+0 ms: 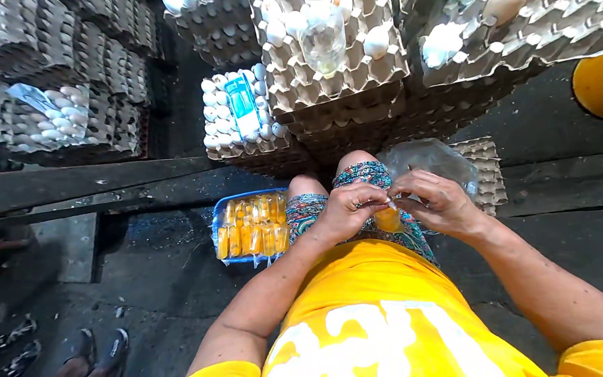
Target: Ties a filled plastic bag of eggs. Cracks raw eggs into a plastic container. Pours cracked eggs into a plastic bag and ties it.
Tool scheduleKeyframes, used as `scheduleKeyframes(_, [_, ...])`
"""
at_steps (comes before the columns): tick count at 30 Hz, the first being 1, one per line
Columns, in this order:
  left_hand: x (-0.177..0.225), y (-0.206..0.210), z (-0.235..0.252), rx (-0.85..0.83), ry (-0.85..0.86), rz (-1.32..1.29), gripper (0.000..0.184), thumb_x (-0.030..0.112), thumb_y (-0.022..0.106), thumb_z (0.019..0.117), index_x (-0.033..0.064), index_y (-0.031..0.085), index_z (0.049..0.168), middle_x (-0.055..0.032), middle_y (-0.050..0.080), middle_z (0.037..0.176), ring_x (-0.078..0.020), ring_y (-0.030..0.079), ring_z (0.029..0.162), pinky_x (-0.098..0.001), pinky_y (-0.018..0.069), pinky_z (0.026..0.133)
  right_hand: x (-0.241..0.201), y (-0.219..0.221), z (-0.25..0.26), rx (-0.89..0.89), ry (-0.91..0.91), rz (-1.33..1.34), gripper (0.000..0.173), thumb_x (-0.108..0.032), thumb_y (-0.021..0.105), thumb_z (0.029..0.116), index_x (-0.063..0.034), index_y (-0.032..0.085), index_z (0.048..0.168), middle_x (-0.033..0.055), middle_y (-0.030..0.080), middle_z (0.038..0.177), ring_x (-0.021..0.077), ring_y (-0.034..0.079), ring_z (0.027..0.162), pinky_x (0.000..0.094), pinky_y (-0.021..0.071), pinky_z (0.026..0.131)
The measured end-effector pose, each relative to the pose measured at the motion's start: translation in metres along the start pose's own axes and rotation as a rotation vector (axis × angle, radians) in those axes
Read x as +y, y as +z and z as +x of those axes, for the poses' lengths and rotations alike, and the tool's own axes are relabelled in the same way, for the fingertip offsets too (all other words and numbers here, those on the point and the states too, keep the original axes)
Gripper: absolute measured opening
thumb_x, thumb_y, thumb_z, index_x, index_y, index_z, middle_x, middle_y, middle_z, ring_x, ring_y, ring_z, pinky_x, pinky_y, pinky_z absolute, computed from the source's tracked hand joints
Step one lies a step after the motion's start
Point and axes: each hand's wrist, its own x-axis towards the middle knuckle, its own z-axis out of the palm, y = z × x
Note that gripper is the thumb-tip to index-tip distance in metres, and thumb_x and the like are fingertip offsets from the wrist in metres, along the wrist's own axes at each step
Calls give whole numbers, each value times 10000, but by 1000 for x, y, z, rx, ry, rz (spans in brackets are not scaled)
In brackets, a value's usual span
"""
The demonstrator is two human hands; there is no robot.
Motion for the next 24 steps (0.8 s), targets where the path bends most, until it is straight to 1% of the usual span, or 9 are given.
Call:
scheduleKeyframes(2, [1, 0, 1, -15, 8, 1, 64, -63, 719, 878, -51, 744, 936, -123, 750, 1004, -165, 712, 1028, -394, 526, 1047, 0, -2, 0, -4, -3, 0, 128, -93, 658, 941, -16, 727, 1014, 82, 706, 1040, 125, 665, 1009, 254, 553, 920])
scheduleKeyframes(5, [2, 1, 3, -33, 3, -13, 63, -67, 716, 881, -50, 744, 936, -118, 749, 998, -158, 711, 1013, -385, 537, 1030, 1, -3, -2, -1, -12, -1, 117, -101, 656, 943, -22, 726, 993, 76, 705, 1029, 127, 662, 1016, 252, 549, 924])
scheduleKeyframes(8, [1, 1, 4, -37, 11, -23, 66, -67, 711, 888, -56, 743, 944, -127, 746, 999, -156, 712, 999, -348, 565, 978, 0, -2, -5, 15, -9, -5, 100, -88, 651, 937, -21, 721, 962, 81, 707, 1018, 137, 666, 1024, 256, 550, 926])
scheduleKeyframes(10, [0, 2, 5, -35, 12, -23, 72, -66, 710, 892, -56, 743, 955, -126, 746, 1001, -149, 713, 988, -337, 573, 961, -1, 0, -7, 36, 2, -12, 105, -84, 648, 936, -10, 717, 964, 97, 701, 1021, 132, 665, 989, 240, 556, 875])
scheduleKeyframes(12, [1, 2, 6, -27, 6, -24, 80, -72, 709, 888, -57, 743, 959, -122, 747, 1002, -146, 710, 986, -357, 556, 986, -2, 4, -9, 56, 21, -20, 120, -86, 644, 947, 8, 699, 997, 112, 680, 1031, 108, 647, 911, 210, 554, 791])
scheduleKeyframes(13, [2, 2, 6, -23, 7, -18, 77, -70, 711, 888, -55, 743, 957, -119, 748, 999, -146, 711, 983, -364, 553, 993, -3, 5, -10, 64, 23, -29, 129, -88, 645, 953, 14, 696, 1014, 121, 679, 1039, 112, 646, 900, 211, 554, 777])
scheduleKeyframes(17, [2, 3, 6, -15, 30, 7, 74, -65, 713, 886, -51, 746, 950, -119, 754, 988, -155, 717, 976, -377, 552, 997, -4, 5, -11, 86, -1, -85, 146, -102, 633, 958, 18, 702, 1003, 131, 691, 1008, 140, 659, 888, 238, 564, 783])
scheduleKeyframes(19, [3, 4, 5, 1, 24, 2, 74, -65, 715, 886, -45, 750, 948, -113, 755, 985, -154, 717, 982, -384, 548, 1009, -5, 4, -11, 80, 3, -100, 139, -100, 628, 952, 12, 700, 990, 124, 687, 991, 137, 657, 878, 238, 563, 770])
scheduleKeyframes(24, [5, 6, 3, 40, -4, -18, 73, -71, 716, 883, -49, 749, 944, -118, 756, 980, -160, 718, 981, -389, 546, 1016, -10, 6, -11, 73, 20, -158, 139, -102, 605, 957, 9, 686, 976, 123, 676, 973, 160, 659, 876, 270, 567, 786])
